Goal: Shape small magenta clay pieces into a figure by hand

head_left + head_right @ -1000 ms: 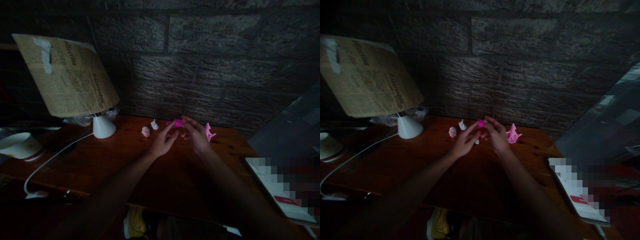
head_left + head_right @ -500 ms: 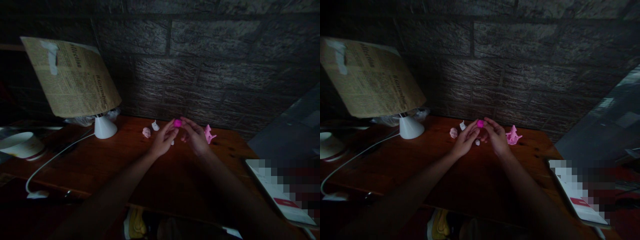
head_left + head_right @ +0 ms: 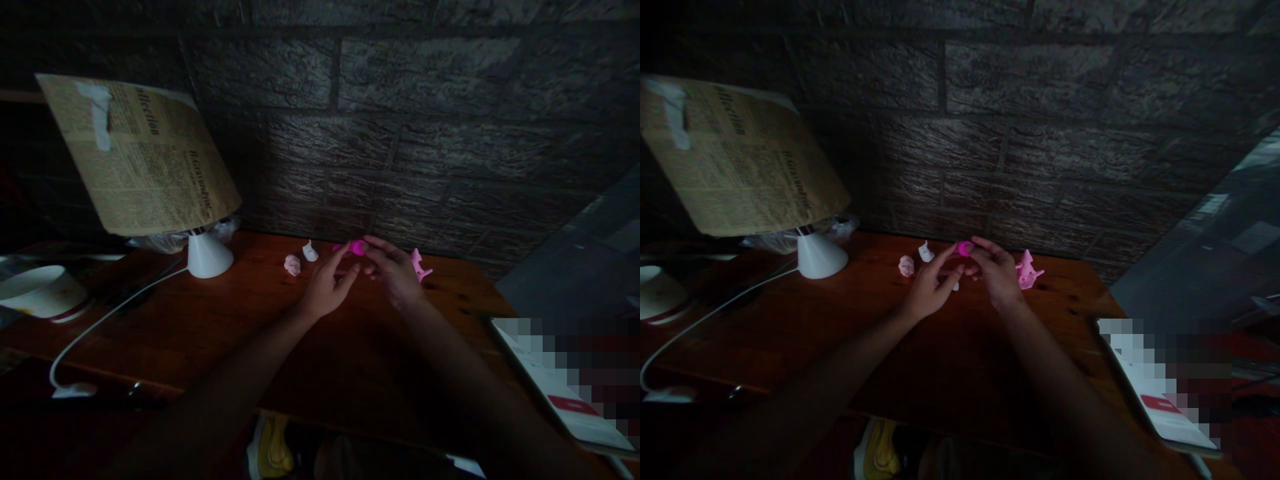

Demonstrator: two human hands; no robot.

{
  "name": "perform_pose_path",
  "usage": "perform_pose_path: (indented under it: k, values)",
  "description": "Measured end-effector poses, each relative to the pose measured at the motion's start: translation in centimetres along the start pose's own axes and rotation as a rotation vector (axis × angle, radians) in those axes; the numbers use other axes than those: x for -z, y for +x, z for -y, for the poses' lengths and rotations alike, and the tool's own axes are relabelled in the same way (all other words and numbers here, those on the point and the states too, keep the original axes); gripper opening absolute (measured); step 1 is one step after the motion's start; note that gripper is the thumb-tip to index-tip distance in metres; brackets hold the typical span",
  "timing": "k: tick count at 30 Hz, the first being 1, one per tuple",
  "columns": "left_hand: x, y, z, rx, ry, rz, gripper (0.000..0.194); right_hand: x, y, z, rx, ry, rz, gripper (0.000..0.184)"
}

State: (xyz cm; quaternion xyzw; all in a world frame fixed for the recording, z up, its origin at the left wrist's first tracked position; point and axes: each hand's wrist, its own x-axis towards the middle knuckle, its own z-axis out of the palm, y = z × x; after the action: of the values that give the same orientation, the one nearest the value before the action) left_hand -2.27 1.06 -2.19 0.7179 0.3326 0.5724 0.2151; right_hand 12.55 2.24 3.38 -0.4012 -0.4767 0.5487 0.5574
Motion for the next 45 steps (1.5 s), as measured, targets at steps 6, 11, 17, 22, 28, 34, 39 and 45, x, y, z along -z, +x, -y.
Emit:
perform_pose_path:
  k: [6,11,17,22,28,34,39,45]
  values:
    - [0.06,0.02,0.21,0.015,-0.029,-0.011,0.049,0.14,0.15,-0.61,0.105,-0.121,0.084,0.051]
    - [-0.08,-0.02,0.22,0.015,-0.005,-0.018,0.055,0.47,0.37,-0.89,0.113,-0.133,0.103,0.055]
    - [0.01,-0.01,0.12,-0.006,-0.006,-0.008,0.054,0.3,0.18,-0.53,0.088,-0.112,0.082,0.055]
    - [-0.08,-0.19,0.36,-0.047,0.003,0.04,0.062,0.17,0.1,-0.35,0.022,-0.022,0.044,0.051]
    - [-0.24,-0.38,0.52,-0.05,-0.008,0.068,0.063,-0.03,-0.04,-0.37,0.021,-0.014,0.05,0.057]
    - [-0.19,-0.43,0.19,-0.002,-0.052,0.137,0.059,0.17,-0.04,-0.26,0.039,-0.044,0.017,0.056]
    - [-0.19,-0.31,0.36,0.039,-0.109,0.152,0.063,0.1,0.04,-0.27,0.051,-0.049,0.01,0.055]
    - [-0.54,-0.35,0.71,0.056,-0.127,0.139,0.069,0.11,0.06,-0.32,0.054,-0.02,-0.006,0.053]
